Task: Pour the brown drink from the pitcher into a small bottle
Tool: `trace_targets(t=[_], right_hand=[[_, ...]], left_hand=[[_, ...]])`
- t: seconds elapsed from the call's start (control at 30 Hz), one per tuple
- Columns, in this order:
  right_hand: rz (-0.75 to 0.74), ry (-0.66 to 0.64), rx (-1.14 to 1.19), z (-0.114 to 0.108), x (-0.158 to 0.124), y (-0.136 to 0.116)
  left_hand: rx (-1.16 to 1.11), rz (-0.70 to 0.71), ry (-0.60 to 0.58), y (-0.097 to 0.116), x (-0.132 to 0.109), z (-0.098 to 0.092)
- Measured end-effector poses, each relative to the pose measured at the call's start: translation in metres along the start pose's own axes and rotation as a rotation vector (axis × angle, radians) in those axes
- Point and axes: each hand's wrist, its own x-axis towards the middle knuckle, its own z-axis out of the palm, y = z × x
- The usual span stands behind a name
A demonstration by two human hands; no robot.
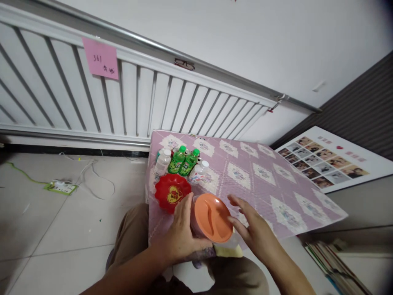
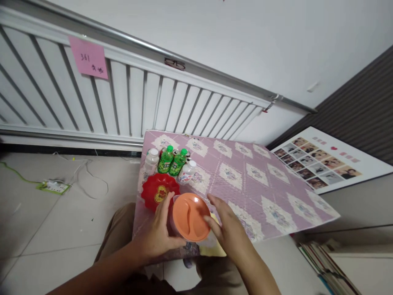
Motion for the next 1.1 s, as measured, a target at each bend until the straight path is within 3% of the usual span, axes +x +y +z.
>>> trace_targets(t=[0.1,0.2,0.37,0.53,0.67,0.8,1.0,1.1], right_hand=[[0.221,0.212,0.137,0.015,-0.032,0.013],[0.357,0.313,0.304,0.041,-0.063,0.019],[0.444,0.259,0.433,0.074,-0.085,0.010],[0.465,0.211,0.502,0.084,-0.086,0.005],[0.444,0.276,0.487,0.079,-0.085,0.007],[0.393,0.419,0.254,0.052,-0.069,-0.006],[0.108,0.173,0.102,0.014,-0.019,-0.041],[0.108,0.054,-0.050,0.012,0.000,-0.051]], left_hand=[[0.067,0.053,0.002,0.003,0.002,-0.005],[0.187,0.155,-0.019,0.000,0.005,-0.007],[0.374,0.271,0.003,-0.009,0.011,-0.011],[0.381,0.271,0.000,-0.011,0.010,-0.011],[0.257,0.209,0.041,-0.014,0.003,-0.006],[0.142,0.045,0.018,-0.019,-0.004,0.002],[0.005,-0.035,-0.019,-0.014,-0.004,0.014],[-0.026,-0.045,-0.007,-0.006,-0.002,0.016]])
